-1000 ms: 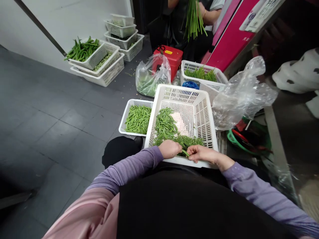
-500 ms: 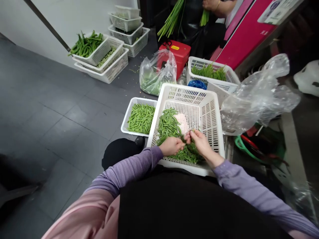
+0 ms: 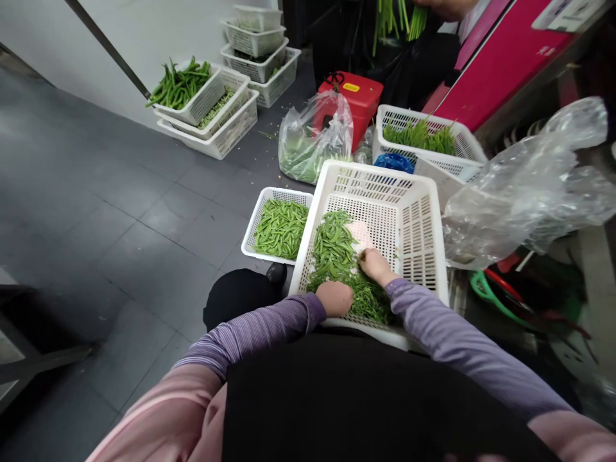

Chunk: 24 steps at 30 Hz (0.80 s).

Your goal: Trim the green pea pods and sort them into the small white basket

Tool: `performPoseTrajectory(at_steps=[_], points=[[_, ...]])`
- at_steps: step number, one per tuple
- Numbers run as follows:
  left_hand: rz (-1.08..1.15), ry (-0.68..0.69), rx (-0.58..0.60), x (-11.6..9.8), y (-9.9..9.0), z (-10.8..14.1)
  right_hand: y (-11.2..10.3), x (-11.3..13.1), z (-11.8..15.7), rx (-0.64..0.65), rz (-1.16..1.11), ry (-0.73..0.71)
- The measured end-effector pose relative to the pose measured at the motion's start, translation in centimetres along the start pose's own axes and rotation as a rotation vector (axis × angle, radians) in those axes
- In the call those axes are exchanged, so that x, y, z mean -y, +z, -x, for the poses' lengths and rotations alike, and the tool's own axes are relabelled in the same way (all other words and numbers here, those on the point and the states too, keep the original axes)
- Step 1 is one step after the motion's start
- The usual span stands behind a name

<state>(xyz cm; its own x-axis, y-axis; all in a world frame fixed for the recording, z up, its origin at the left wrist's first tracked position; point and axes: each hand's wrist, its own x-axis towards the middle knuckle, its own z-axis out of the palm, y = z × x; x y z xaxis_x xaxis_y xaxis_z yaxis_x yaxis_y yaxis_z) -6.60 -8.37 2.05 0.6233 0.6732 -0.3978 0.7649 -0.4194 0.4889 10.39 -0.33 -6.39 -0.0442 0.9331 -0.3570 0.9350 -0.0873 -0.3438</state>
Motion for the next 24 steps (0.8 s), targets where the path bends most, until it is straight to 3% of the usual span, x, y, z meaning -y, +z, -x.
performPoseTrajectory(at_steps=[2,4,7,10,15,18,21,24], points=[[0.119,-0.106,-0.079,0.0,-0.4,-0.4,-1.1,-0.7,1.6,-0.023,0.026,-0.028],[0.372,-0.199,-0.102,0.0,-0.7,-0.9,-2.5,-1.0,3.8,-0.064,0.028,-0.122],[0.819,-0.262,-0.014,-0.3,-1.0,-1.6,-4.3,-0.4,7.4,-0.106,-0.015,-0.276],[1.087,-0.231,0.040,-0.8,-1.2,-1.6,-5.4,0.9,10.2,-0.143,-0.079,-0.321],[1.328,-0.114,0.100,-1.4,-1.7,-0.2,-6.5,2.0,12.3,-0.226,-0.186,-0.362],[1.406,-0.110,0.162,-1.5,-2.2,0.7,-6.7,2.4,12.9,-0.227,-0.290,-0.381],[1.448,-0.111,0.217,-1.4,-2.7,1.3,-6.5,3.1,13.4,-0.161,-0.504,-0.314],[1.393,-0.065,0.267,-1.0,-2.5,1.4,-6.4,4.0,13.8,-0.008,-0.791,-0.242]])
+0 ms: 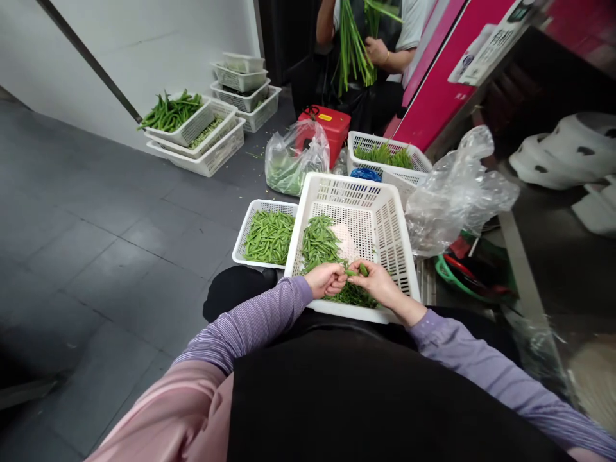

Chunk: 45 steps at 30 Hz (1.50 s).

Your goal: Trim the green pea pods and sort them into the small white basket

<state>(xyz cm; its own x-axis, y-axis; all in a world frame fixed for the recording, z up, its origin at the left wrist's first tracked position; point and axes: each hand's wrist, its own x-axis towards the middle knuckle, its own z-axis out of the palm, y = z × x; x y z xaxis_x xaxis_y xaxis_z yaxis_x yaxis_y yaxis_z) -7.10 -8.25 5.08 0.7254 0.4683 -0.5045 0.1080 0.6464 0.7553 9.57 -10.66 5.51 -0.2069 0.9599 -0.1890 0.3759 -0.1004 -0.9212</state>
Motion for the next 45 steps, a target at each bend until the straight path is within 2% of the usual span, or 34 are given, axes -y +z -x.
performPoseTrajectory(at_steps=[2,4,6,7,9,12,14,17,19,20,21,23,24,25,26,28,31,33,35,37,39,41,43,45], points=[[-0.207,-0.019,-0.068,0.5,-0.2,-0.3,0.2,0.5,0.0,0.015,-0.226,0.085],[-0.553,-0.023,-0.223,1.1,-0.4,-0.6,-0.1,1.0,-0.1,-0.045,-0.435,0.140],[-0.872,-0.001,-0.351,1.5,-0.5,-0.9,-0.5,1.3,-0.2,-0.113,-0.569,0.150],[-0.974,0.016,-0.379,1.6,-0.5,-1.0,-0.7,1.3,-0.3,-0.126,-0.603,0.153],[-1.058,0.082,-0.411,1.7,-0.4,-1.0,-0.9,1.1,-0.4,-0.121,-0.634,0.174],[-1.029,0.275,-0.443,1.5,-0.1,-0.9,-0.5,0.4,-0.4,-0.122,-0.648,0.189],[-0.986,0.344,-0.364,1.4,0.2,-0.9,0.0,0.0,-0.3,-0.123,-0.612,0.184],[-1.001,0.261,-0.208,1.1,0.7,-0.9,0.1,-0.3,-0.3,-0.182,-0.324,0.127],[-1.115,0.207,-0.212,1.0,0.8,-0.8,-0.6,-0.2,-0.3,-0.246,0.054,0.006],[-1.194,0.198,-0.235,0.9,0.8,-0.7,-1.0,-0.1,-0.4,-0.221,0.252,-0.073],[-1.272,0.196,-0.252,0.8,0.8,-0.6,-1.5,-0.1,-0.4,-0.133,0.427,-0.152],[-1.371,0.205,-0.247,0.7,0.7,-0.5,-2.2,-0.1,-0.6,0.162,0.645,-0.274],[-1.387,0.223,-0.236,0.6,0.6,-0.4,-2.4,-0.1,-0.7,0.294,0.678,-0.306],[-1.383,0.253,-0.233,0.6,0.5,-0.4,-2.4,-0.2,-0.9,0.372,0.665,-0.317],[-1.364,0.293,-0.252,0.5,0.5,-0.4,-2.3,-0.4,-1.0,0.383,0.612,-0.302],[-1.300,0.389,-0.365,0.2,0.3,-0.4,-1.6,-0.9,-1.4,0.292,0.387,-0.183],[-1.228,0.470,-0.548,0.2,0.2,-0.6,-0.7,-2.0,-2.4,0.128,-0.158,0.146],[-1.290,0.388,-0.519,0.6,0.2,-0.9,-0.9,-3.2,-3.9,-0.022,-0.482,0.335],[-1.404,0.219,-0.381,1.5,0.3,-1.2,-1.8,-4.6,-6.1,-0.207,-0.582,0.425],[-1.466,0.093,-0.235,2.3,0.4,-1.4,-2.9,-5.9,-8.8,-0.329,-0.423,0.430],[-1.463,0.090,-0.196,2.9,0.3,-1.6,-3.4,-6.9,-11.5,-0.341,-0.193,0.400],[-1.450,0.143,-0.234,3.0,0.0,-1.7,-2.8,-7.6,-13.7,-0.237,0.162,0.353],[-1.461,0.156,-0.259,3.1,-0.3,-1.9,-1.3,-8.0,-15.1,-0.095,0.509,0.310],[-1.472,0.130,-0.213,3.2,-0.5,-2.1,0.3,-8.3,-15.9,0.013,0.720,0.282]])
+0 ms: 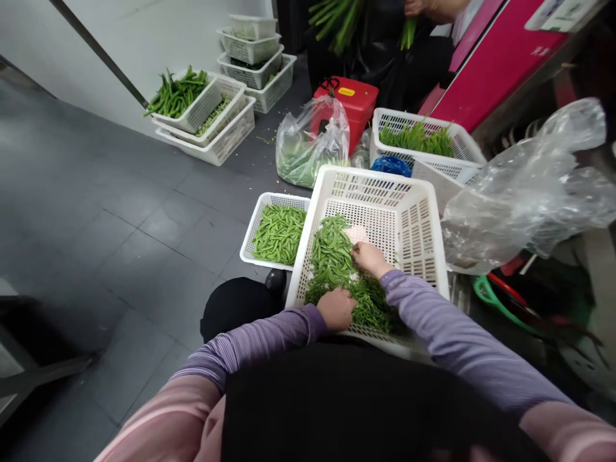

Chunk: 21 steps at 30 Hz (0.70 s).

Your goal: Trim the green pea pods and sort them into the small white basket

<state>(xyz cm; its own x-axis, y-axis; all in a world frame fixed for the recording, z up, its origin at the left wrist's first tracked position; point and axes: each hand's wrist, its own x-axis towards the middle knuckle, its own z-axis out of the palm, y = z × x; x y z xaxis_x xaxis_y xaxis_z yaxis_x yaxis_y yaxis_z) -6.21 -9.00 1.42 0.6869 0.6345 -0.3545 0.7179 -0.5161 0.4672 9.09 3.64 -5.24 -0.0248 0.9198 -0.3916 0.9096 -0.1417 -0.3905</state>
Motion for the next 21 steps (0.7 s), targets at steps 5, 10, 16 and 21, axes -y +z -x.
performPoseTrajectory(at_steps=[5,10,16,21], points=[[0.060,-0.019,0.050,0.1,0.0,-0.2,0.7,-0.4,1.2,0.031,0.127,-0.047],[0.442,-0.293,-0.162,0.4,-1.6,-0.9,-2.2,-3.4,6.3,0.050,-0.003,-0.110],[1.199,-0.260,-0.026,0.4,-2.8,-1.4,-4.4,-3.5,12.6,0.114,-0.307,-0.318],[1.444,-0.154,0.056,-0.3,-3.4,0.0,-5.1,-2.7,14.4,0.050,-0.311,-0.393]])
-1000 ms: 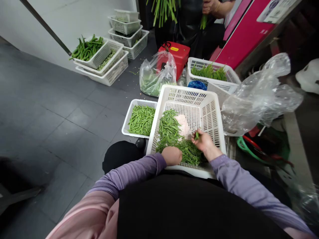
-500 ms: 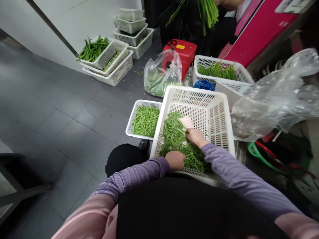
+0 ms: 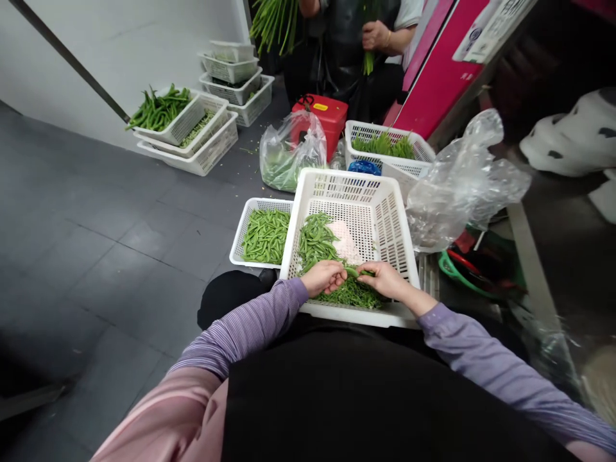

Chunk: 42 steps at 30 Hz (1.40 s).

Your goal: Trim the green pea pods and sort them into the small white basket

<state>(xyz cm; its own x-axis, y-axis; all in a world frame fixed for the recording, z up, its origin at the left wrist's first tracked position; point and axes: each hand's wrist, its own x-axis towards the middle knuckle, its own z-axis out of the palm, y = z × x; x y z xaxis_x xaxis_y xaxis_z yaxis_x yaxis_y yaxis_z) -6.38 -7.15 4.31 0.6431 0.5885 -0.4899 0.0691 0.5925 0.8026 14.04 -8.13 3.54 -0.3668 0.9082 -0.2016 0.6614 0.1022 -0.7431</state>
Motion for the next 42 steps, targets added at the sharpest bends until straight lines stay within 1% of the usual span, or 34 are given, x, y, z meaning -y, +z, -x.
performPoseTrajectory(at_steps=[2,4,6,7,9,12,13,14,15,16,18,19,21,22,23,24,26,27,28,29,30,31,32,33,35,37,38,40,41,42], points=[[0.057,-0.002,0.038,-0.1,0.1,0.7,0.1,0.5,0.3,-0.021,-0.013,-0.025],[0.076,0.026,0.051,-0.1,0.2,1.1,0.7,1.3,0.6,-0.056,-0.095,-0.017],[0.030,0.050,0.033,0.1,0.3,1.2,1.6,2.2,0.9,-0.083,-0.257,0.034],[-0.031,0.044,0.011,0.3,0.3,1.1,2.2,2.6,0.9,-0.096,-0.373,0.080],[-0.273,0.011,-0.066,0.8,0.2,0.8,3.2,3.3,1.0,-0.149,-0.672,0.193],[-0.780,-0.014,-0.219,1.6,-0.1,0.3,3.9,3.9,0.9,-0.243,-1.128,0.339],[-0.911,-0.019,-0.249,1.8,-0.2,0.3,3.9,3.9,0.9,-0.244,-1.226,0.373],[-0.995,-0.021,-0.267,1.9,-0.2,0.3,3.9,4.0,1.0,-0.227,-1.287,0.404],[-1.028,-0.015,-0.275,1.9,-0.3,0.3,3.9,3.9,1.0,-0.209,-1.322,0.433],[-1.016,0.008,-0.282,1.9,-0.3,0.4,3.8,3.9,1.1,-0.197,-1.344,0.456],[-0.879,0.095,-0.277,1.6,-0.1,0.5,4.1,3.8,1.2,-0.195,-1.360,0.477],[-0.778,0.133,-0.245,1.5,0.0,0.5,4.3,3.7,1.3,-0.196,-1.353,0.474],[-0.599,0.144,-0.142,1.1,0.3,0.5,4.7,3.5,1.4,-0.172,-1.274,0.450],[-0.554,0.116,-0.103,1.0,0.4,0.4,4.8,3.4,1.5,-0.174,-1.180,0.435],[-0.552,0.087,-0.090,0.9,0.4,0.3,4.7,3.3,1.6,-0.199,-1.038,0.414],[-0.598,0.071,-0.111,0.9,0.4,0.3,4.5,3.2,1.8,-0.252,-0.852,0.382],[-0.792,0.095,-0.209,0.9,0.3,0.2,3.5,3.0,1.9,-0.354,-0.398,0.263],[-0.913,0.128,-0.241,1.0,0.2,0.2,2.9,2.9,2.0,-0.352,-0.178,0.174],[-1.028,0.166,-0.251,1.1,0.1,0.3,2.2,2.9,1.9,-0.295,0.009,0.078],[-1.126,0.202,-0.236,1.3,0.1,0.3,1.6,2.9,1.8,-0.193,0.151,-0.014],[-1.204,0.232,-0.206,1.4,0.1,0.4,1.1,2.8,1.5,-0.076,0.245,-0.090],[-1.260,0.260,-0.177,1.5,0.1,0.5,0.7,2.8,1.2,0.036,0.290,-0.147],[-1.295,0.288,-0.163,1.5,0.1,0.5,0.4,2.7,0.8,0.112,0.289,-0.179],[-1.307,0.316,-0.170,1.5,0.2,0.6,0.4,2.7,0.3,0.142,0.242,-0.183],[-1.253,0.379,-0.247,1.2,0.2,0.7,1.0,2.9,-0.3,0.124,0.022,-0.118],[-1.099,0.425,-0.371,0.9,0.1,0.6,2.6,3.5,-0.5,0.071,-0.314,0.040],[-1.000,0.422,-0.427,0.8,0.0,0.6,3.5,3.9,-0.5,0.048,-0.493,0.131],[-0.810,0.350,-0.513,0.7,-0.1,0.3,5.4,4.6,-0.7,-0.026,-0.798,0.270],[-0.742,0.294,-0.536,0.8,-0.2,0.0,6.0,4.7,-1.1,-0.110,-0.899,0.305],[-0.713,0.240,-0.533,1.0,-0.2,-0.2,6.3,4.6,-1.7,-0.224,-0.963,0.318]])
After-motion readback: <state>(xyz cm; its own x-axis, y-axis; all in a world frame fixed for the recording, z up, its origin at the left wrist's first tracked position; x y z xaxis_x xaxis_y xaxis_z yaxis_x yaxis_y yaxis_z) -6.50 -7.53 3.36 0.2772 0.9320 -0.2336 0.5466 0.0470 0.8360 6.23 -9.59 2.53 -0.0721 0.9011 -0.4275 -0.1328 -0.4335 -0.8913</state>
